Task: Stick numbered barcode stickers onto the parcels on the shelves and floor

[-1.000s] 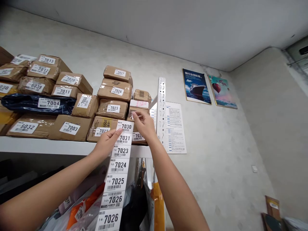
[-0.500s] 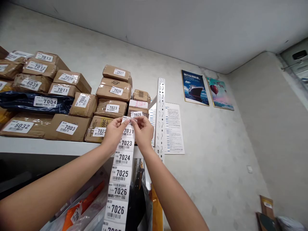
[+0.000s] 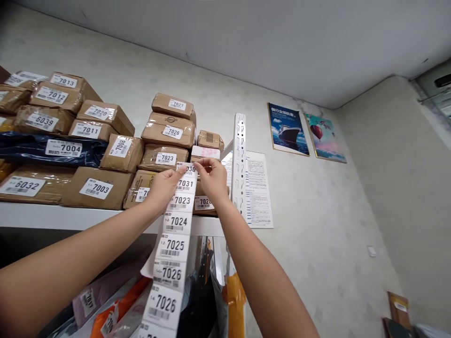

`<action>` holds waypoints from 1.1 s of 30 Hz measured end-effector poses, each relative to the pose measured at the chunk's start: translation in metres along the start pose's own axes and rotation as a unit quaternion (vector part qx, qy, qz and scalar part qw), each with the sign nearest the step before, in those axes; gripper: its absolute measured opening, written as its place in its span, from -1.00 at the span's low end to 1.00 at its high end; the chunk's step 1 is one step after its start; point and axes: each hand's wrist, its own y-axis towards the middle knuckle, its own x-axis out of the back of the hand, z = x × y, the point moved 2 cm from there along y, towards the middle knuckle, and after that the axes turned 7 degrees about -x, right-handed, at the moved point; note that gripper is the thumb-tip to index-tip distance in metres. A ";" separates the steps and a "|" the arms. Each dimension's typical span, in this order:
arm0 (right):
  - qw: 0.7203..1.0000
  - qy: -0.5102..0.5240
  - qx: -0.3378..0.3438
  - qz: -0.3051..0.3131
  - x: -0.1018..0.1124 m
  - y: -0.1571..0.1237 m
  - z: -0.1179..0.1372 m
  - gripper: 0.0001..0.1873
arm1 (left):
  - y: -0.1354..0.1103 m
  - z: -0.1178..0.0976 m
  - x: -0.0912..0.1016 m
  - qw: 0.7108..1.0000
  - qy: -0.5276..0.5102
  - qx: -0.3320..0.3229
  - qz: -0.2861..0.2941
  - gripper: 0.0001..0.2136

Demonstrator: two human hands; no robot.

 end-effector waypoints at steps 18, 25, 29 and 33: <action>0.955 -0.259 0.106 -0.096 0.011 0.081 -0.008 -0.94 | -0.032 -0.008 0.029 0.995 -0.002 -0.011 0.099 -0.57; 0.909 -0.371 0.147 -0.119 0.007 0.075 -0.004 -0.72 | -0.036 -0.005 0.027 0.995 -0.016 -0.008 0.096 -0.57; 0.916 -0.372 0.109 -0.104 0.010 0.071 0.002 -0.76 | -0.035 -0.009 0.029 0.995 -0.041 -0.008 0.087 -0.59; 0.981 -0.175 0.072 -0.045 0.013 0.028 0.023 -0.84 | -0.032 -0.012 0.037 0.994 -0.068 -0.028 0.078 -0.71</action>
